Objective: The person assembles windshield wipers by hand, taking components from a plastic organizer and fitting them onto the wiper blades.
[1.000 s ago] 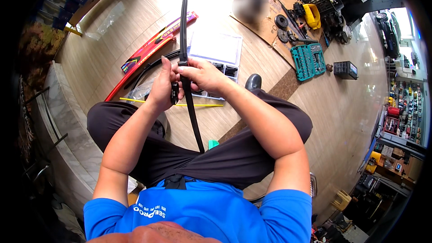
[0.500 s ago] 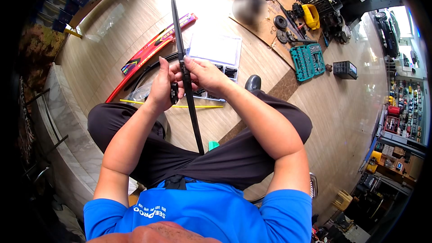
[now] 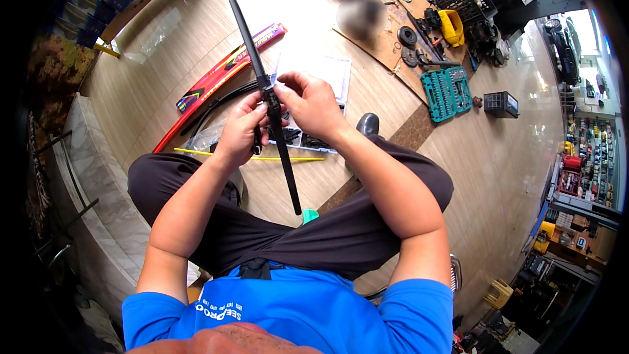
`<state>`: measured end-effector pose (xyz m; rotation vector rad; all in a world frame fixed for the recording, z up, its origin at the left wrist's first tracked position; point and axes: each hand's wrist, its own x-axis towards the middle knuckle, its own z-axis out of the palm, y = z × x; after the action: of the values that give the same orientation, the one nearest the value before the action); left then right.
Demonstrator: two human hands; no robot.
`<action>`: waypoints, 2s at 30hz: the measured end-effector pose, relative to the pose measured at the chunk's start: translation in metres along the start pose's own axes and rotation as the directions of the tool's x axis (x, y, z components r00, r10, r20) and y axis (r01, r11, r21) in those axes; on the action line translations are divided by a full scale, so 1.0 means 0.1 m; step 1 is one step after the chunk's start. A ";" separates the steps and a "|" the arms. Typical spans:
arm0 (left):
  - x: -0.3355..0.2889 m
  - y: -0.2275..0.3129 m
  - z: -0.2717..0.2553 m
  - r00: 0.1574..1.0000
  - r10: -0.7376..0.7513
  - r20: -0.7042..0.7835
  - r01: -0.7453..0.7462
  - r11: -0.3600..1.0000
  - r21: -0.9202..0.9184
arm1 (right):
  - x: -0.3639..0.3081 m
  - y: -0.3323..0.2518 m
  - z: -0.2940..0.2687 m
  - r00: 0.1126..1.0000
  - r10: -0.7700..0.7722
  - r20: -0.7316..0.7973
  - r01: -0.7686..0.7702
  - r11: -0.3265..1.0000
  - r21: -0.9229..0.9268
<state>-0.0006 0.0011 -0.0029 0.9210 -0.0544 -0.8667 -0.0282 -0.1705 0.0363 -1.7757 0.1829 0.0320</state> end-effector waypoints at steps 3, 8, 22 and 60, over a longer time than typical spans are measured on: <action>-0.01 -0.02 0.02 0.999 0.029 -0.032 -0.026 0.995 0.093 | -0.07 -0.11 0.01 0.997 0.028 0.068 -0.030 0.999 0.022; -0.03 0.03 0.07 0.998 0.030 -0.062 -0.022 0.991 0.133 | -0.08 -0.06 0.02 0.994 0.022 0.108 -0.022 1.000 -0.001; -0.02 0.00 0.03 0.997 0.064 -0.038 -0.059 0.993 0.100 | -0.07 -0.04 0.00 0.990 0.070 0.121 -0.077 0.995 0.058; 0.02 0.02 -0.01 0.996 0.093 -0.018 -0.093 0.995 -0.020 | -0.03 -0.04 -0.08 0.877 0.481 0.027 -0.439 0.774 0.456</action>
<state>0.0026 0.0010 -0.0023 0.8997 -0.0729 -0.7716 -0.0312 -0.1775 0.0419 -1.2299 0.6442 0.2450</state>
